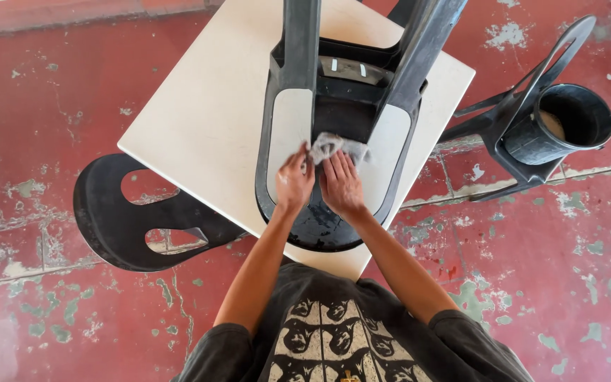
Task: Cleaning a dining table and a plastic chair with a wet rag.
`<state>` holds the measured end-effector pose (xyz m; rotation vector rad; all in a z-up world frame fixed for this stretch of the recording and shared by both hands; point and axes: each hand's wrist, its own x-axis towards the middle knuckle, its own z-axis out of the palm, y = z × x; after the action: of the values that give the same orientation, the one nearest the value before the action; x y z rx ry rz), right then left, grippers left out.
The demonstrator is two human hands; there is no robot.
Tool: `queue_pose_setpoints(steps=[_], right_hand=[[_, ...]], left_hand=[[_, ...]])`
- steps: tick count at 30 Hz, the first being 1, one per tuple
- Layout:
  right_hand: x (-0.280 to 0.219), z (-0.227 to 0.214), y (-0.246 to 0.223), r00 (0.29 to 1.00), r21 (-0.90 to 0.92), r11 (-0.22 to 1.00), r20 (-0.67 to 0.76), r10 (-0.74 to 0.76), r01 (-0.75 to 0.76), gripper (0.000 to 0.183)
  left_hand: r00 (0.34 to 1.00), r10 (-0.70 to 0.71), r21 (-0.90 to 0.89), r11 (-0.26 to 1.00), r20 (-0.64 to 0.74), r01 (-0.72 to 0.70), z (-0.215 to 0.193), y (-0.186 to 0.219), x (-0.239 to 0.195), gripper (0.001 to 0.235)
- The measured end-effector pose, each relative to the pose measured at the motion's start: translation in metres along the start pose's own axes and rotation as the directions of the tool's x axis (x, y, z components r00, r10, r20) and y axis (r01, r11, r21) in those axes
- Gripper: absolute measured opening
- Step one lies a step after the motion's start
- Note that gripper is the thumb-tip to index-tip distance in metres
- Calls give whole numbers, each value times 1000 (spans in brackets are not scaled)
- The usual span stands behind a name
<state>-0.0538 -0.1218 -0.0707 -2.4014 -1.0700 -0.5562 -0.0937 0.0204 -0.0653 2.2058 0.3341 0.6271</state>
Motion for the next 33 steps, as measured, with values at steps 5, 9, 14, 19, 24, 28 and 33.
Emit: queue_pose_setpoints(steps=[5,9,14,19,24,28,33], right_hand=[[78,-12,23,976,-61,984,126,175,-168,63],[77,-19,22,983,0,988,99,156,-156,66],[5,-5,22,979,-63,993,172,112,-103,71],[-90,6,8,905,-140,990,422,63,-3,76],[-73,-6,19,843,-86,995,538,10,43,72],[-9,-10,41,906,-193,981,419,60,25,64],[13,-27,34,958,-174,977,239,160,-120,63]], left_hand=[[945,326,131,938,-27,-320,11,15,58,53],[941,324,226,914,97,-338,7,39,65,66],[897,406,310,842,174,-441,19,30,11,64],[927,301,284,890,224,-357,28,4,-89,66],[926,281,245,907,253,-342,23,11,-70,69],[904,329,317,857,271,-407,26,28,10,70],[883,364,339,824,295,-453,23,43,38,67]])
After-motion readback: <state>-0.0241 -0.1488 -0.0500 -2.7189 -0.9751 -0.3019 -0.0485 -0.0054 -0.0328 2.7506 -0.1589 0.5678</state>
